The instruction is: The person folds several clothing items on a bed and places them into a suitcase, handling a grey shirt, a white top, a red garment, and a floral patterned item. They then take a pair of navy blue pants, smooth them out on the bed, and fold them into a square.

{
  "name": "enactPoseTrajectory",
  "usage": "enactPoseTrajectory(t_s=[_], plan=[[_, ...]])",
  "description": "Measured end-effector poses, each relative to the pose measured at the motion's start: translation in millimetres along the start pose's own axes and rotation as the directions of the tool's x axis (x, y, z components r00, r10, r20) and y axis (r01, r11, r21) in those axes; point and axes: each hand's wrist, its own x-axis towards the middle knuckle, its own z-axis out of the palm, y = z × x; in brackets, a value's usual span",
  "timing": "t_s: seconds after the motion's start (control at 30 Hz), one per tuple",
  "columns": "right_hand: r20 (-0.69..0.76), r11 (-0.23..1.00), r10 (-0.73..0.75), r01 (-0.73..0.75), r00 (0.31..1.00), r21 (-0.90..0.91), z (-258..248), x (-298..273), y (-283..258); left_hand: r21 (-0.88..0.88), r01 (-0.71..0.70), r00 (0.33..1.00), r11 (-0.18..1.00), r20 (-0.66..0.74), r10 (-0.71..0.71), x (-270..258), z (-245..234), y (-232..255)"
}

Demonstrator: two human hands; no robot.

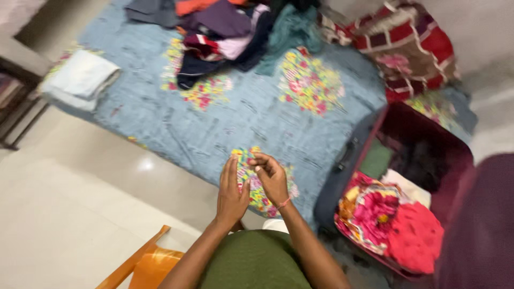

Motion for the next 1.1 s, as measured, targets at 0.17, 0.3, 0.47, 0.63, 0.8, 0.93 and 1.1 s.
enactPoseTrajectory(t_s=[0.17,0.3,0.47,0.63,0.8,0.93,1.1], plan=[[0.17,0.996,0.068,-0.077,0.983,0.043,75.9,20.7,-2.3,0.058,0.075,0.979,0.995,-0.196,-0.062,-3.5,-65.2,-29.6],[0.234,0.995,0.079,-0.092,0.969,0.042,112.5,37.7,9.8,0.043,0.167,0.95,0.985,-0.273,-0.149,3.2,-96.8,-49.2],[0.295,0.985,0.166,-0.17,0.941,-0.011,154.4,72.6,38.8,0.051,0.19,0.914,0.98,-0.372,-0.158,17.3,-136.7,-83.7],[0.356,0.982,0.181,-0.188,0.917,-0.015,217.9,137.4,63.5,0.107,0.262,0.888,0.959,-0.415,-0.196,58.1,-197.5,-136.9],[0.421,0.983,0.148,-0.178,0.895,0.033,283.6,210.6,71.3,0.16,0.288,0.856,0.944,-0.484,-0.179,104.0,-267.3,-189.6],[0.435,0.978,0.194,-0.208,0.879,-0.015,331.0,261.1,63.5,0.135,0.367,0.817,0.92,-0.519,-0.249,133.3,-305.1,-222.1],[0.432,0.97,0.243,-0.228,0.868,-0.088,386.0,308.1,67.6,0.076,0.401,0.808,0.913,-0.499,-0.313,173.5,-336.5,-274.9]])
